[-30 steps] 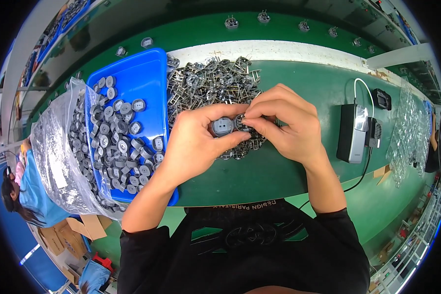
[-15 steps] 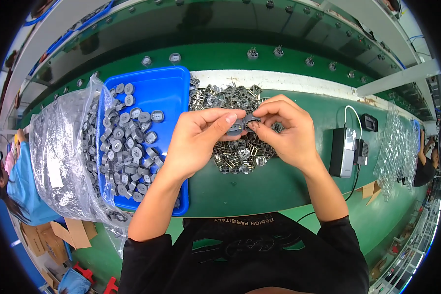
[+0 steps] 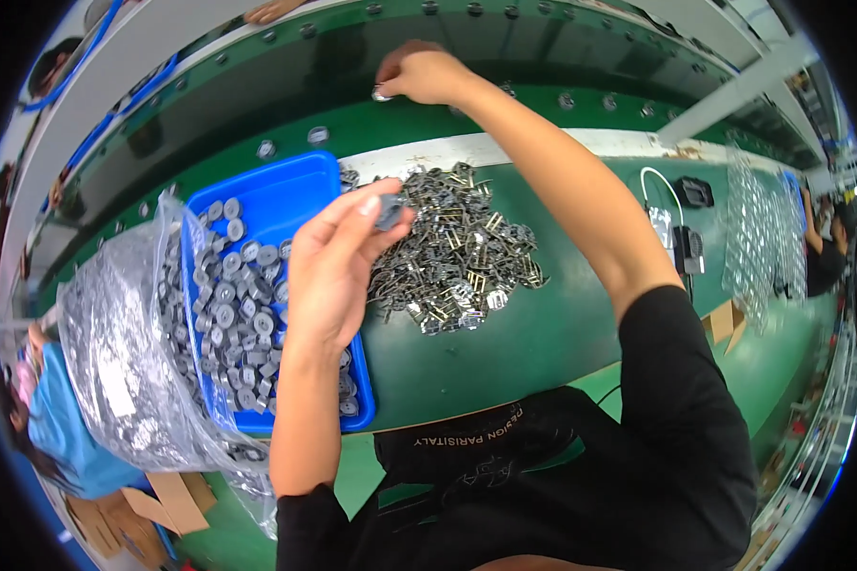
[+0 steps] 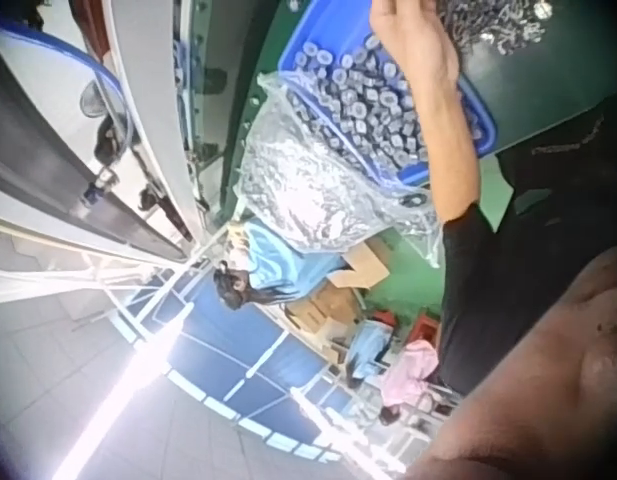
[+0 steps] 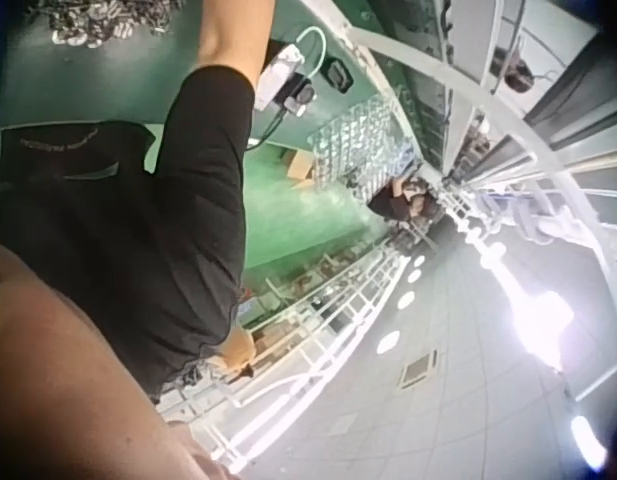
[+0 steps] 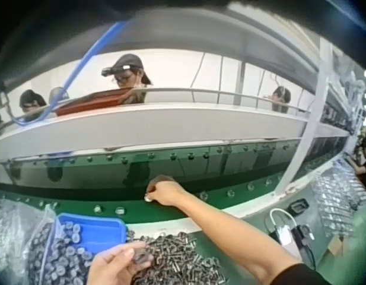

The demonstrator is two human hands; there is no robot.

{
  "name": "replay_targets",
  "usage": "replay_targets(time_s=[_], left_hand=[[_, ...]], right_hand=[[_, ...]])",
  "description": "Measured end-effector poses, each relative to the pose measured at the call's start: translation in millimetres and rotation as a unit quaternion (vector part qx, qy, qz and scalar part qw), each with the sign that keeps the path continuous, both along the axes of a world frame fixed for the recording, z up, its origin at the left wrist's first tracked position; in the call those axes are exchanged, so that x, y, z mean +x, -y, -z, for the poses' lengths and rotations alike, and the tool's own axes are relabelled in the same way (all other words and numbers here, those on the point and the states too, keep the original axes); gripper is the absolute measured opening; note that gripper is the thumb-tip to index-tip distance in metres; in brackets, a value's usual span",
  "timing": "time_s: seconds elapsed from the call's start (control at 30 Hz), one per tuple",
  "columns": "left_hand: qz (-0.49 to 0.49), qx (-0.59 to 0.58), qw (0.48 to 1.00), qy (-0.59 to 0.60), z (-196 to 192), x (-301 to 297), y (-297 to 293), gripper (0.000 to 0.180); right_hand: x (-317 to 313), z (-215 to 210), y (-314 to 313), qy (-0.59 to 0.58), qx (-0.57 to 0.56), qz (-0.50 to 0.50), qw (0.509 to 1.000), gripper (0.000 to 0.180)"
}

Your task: The person assembles small metal pins and plastic housings by hand, taking components from a blue tray and a packaging bag.

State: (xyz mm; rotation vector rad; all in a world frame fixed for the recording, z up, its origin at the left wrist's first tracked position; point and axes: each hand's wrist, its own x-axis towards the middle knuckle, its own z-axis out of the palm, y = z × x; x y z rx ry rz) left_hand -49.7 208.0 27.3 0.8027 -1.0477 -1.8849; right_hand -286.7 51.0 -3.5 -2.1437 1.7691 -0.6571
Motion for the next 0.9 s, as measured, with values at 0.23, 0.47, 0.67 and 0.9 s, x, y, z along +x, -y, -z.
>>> replay_targets(time_s=[0.23,0.47,0.67,0.9], left_hand=[[-0.048,0.001,0.999,-0.016,4,-4,2,0.032],[-0.004,-0.012,0.999,-0.052,-4,-1,-5,0.036],[0.017,-0.028,0.999,-0.01,-4,-1,-9,0.038],[0.014,0.036,0.999,-0.038,-2,-2,-4,0.038]], right_hand=[[-16,40,-6,-0.086,-0.219,0.065,0.97,0.026],[-43,-29,-106,0.028,0.155,-0.115,0.981,0.028],[-36,-7,-140,-0.003,0.133,0.002,0.991,0.022],[-36,-19,-175,-0.007,0.009,0.058,0.998,0.013]])
